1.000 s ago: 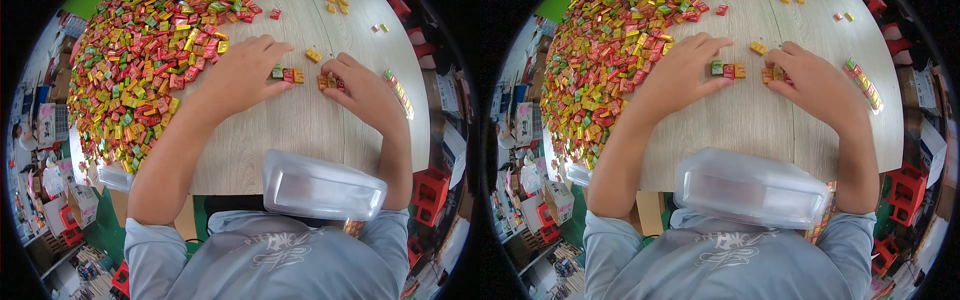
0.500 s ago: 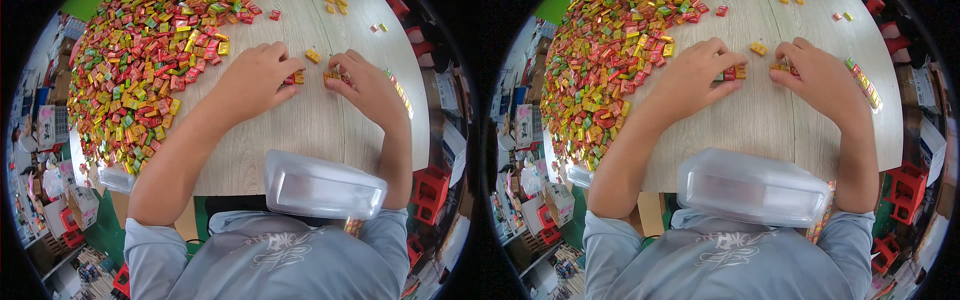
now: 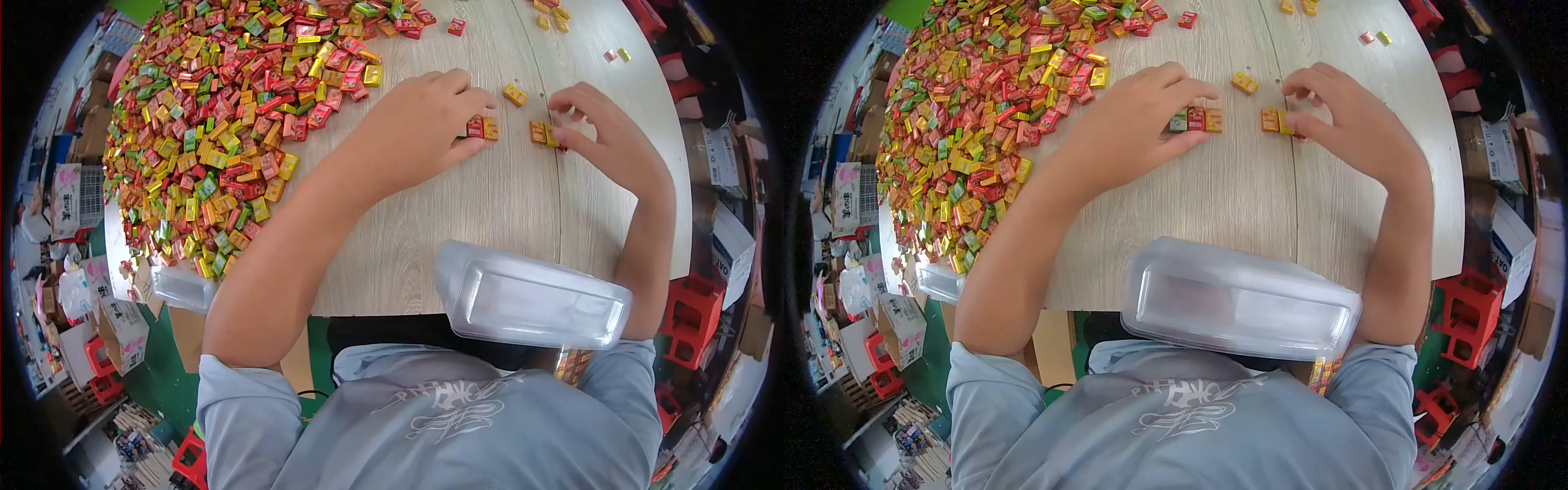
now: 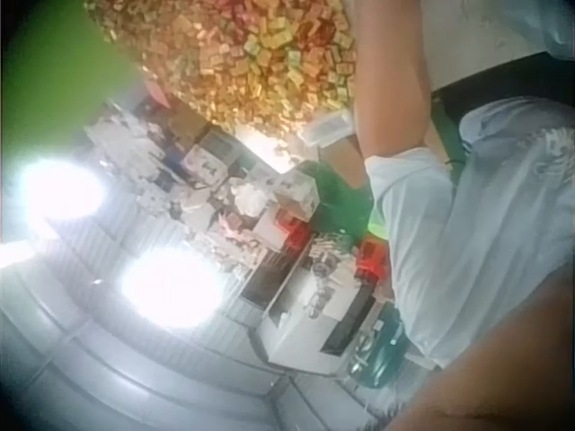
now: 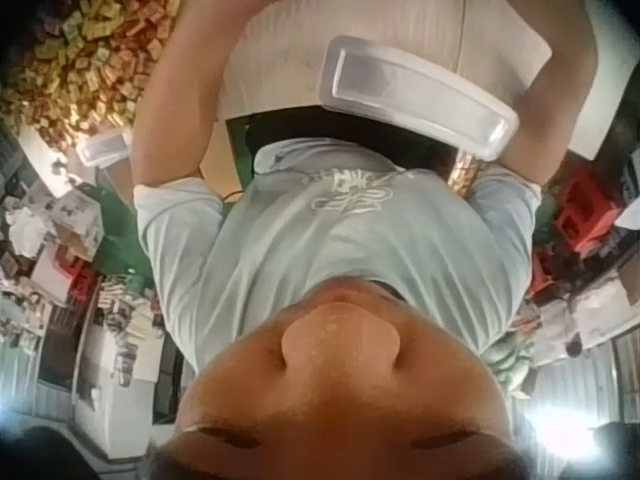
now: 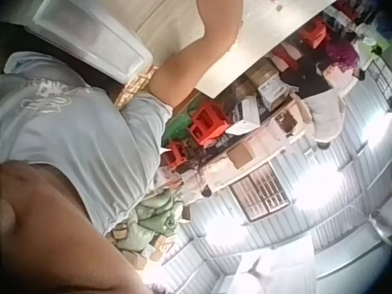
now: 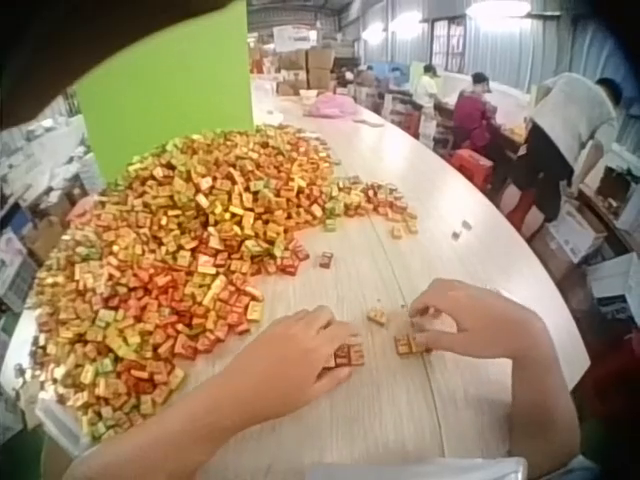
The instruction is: Arranging small colorful blocks into sets of five and placing them into a plastic mold or container.
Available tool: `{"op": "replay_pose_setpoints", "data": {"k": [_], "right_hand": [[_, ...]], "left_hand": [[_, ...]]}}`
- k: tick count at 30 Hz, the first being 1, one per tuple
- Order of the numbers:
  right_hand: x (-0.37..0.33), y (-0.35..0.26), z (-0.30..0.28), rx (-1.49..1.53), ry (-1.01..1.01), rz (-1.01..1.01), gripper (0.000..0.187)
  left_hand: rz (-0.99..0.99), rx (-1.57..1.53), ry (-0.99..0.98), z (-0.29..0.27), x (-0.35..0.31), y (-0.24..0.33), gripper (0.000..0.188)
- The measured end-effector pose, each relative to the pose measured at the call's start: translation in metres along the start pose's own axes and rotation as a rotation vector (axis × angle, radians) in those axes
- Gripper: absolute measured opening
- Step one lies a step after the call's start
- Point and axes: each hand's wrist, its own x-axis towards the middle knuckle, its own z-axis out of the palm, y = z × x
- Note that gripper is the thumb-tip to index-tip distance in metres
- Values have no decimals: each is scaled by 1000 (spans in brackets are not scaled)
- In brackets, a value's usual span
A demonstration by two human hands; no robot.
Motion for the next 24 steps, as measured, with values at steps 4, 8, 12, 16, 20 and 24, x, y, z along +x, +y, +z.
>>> {"op": "replay_pose_setpoints", "data": {"k": [4, 8, 12, 16, 20, 24], "right_hand": [[-6, 8, -7, 13, -95, -90, 24], [-6, 1, -14, -27, -185, 107, 23], [-4, 12, -15, -27, -91, 1, 25], [6, -4, -3, 46, 54, -257, 28], [11, -23, 25, -189, 110, -359, 28], [15, -22, 23, -150, 119, -382, 28]], "left_hand": [[50, -25, 36, -2, 0, -2, 42], [19, -118, 10, -5, -2, -5, 43], [-35, -121, -48, -9, -1, -5, 43], [-9, -95, -37, -7, -1, -5, 42], [-6, -107, -36, -7, -2, -6, 42], [-53, -88, -81, -10, -2, -2, 40]]}}
